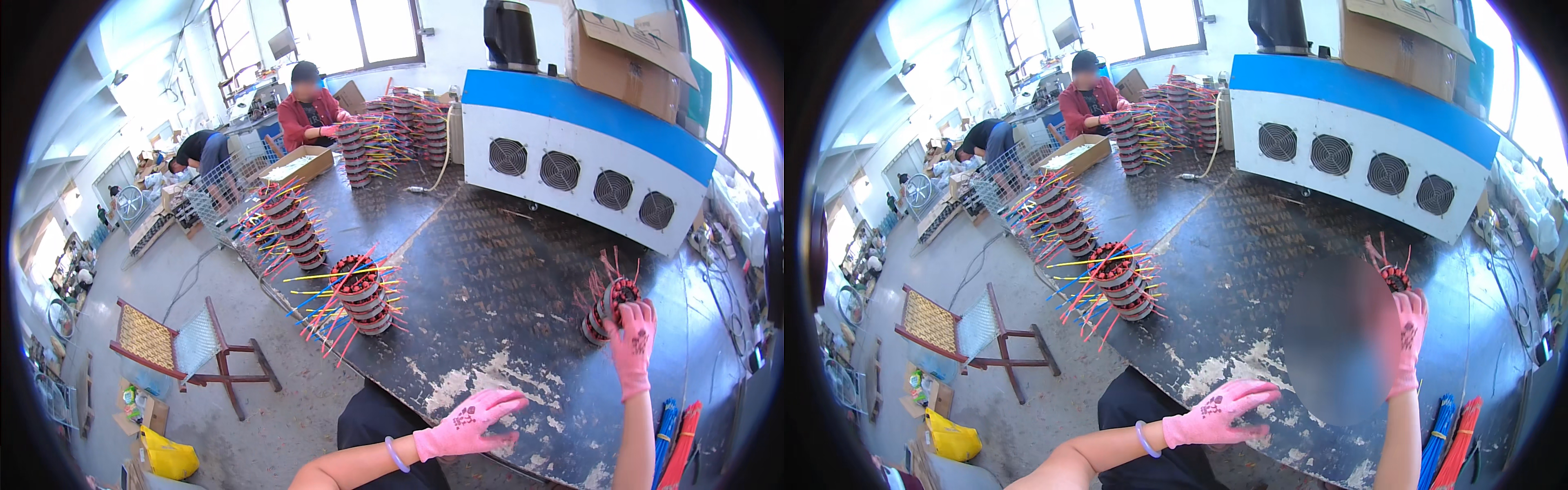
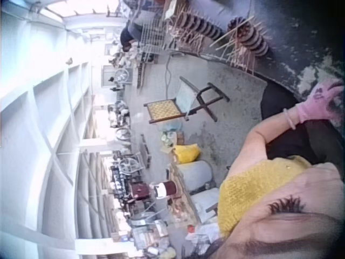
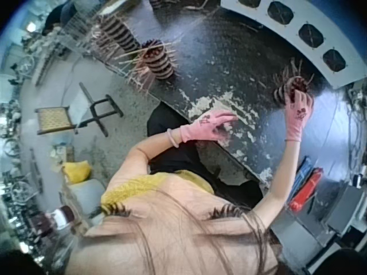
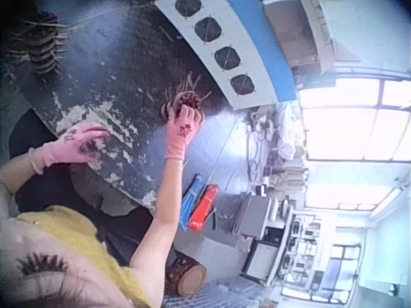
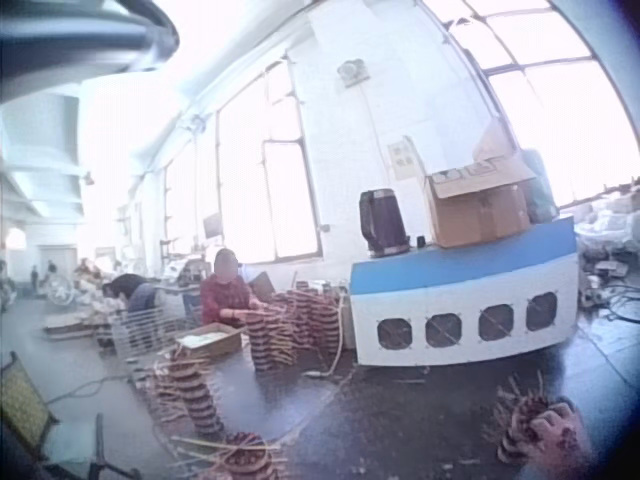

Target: The person assembles a metal stator by inserting small color-coded plastic strips into slots and using pliers to secure components.

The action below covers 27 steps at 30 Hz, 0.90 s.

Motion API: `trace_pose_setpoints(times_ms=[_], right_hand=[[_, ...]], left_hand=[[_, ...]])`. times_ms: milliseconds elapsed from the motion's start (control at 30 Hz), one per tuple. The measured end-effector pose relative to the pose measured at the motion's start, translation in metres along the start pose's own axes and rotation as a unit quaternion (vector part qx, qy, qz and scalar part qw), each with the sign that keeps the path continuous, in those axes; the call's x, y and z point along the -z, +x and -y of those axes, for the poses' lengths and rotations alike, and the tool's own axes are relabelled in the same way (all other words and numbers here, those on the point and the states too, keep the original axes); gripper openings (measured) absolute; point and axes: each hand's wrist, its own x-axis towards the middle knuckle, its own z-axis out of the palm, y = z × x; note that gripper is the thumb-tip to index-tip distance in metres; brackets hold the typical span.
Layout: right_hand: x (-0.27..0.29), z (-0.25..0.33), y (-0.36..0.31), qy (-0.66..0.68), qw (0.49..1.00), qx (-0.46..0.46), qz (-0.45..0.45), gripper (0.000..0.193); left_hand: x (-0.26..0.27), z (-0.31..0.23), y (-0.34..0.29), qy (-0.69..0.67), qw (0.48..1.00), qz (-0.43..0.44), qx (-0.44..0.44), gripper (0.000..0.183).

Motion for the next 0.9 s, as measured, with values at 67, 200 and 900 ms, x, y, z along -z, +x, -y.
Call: trace_pose_setpoints(times_ms=[67, 200, 900], right_hand=[[0.028, 0.031, -0.019, 0.078, 0.996, -0.011, 0.035, 0.031], [0.059, 0.105, -0.086, 0.086, 0.981, 0.059, 0.162, 0.029], [0.163, 0.034, -0.273, -0.154, 0.874, -0.432, 0.161, 0.034]], left_hand=[[0.005, -0.009, 0.004, 0.035, 0.996, -0.066, -0.039, 0.065], [-0.009, -0.033, 0.013, 0.07, 0.984, -0.114, -0.116, 0.059], [-0.089, -0.054, 0.024, 0.193, 0.967, 0.134, -0.097, 0.04]])
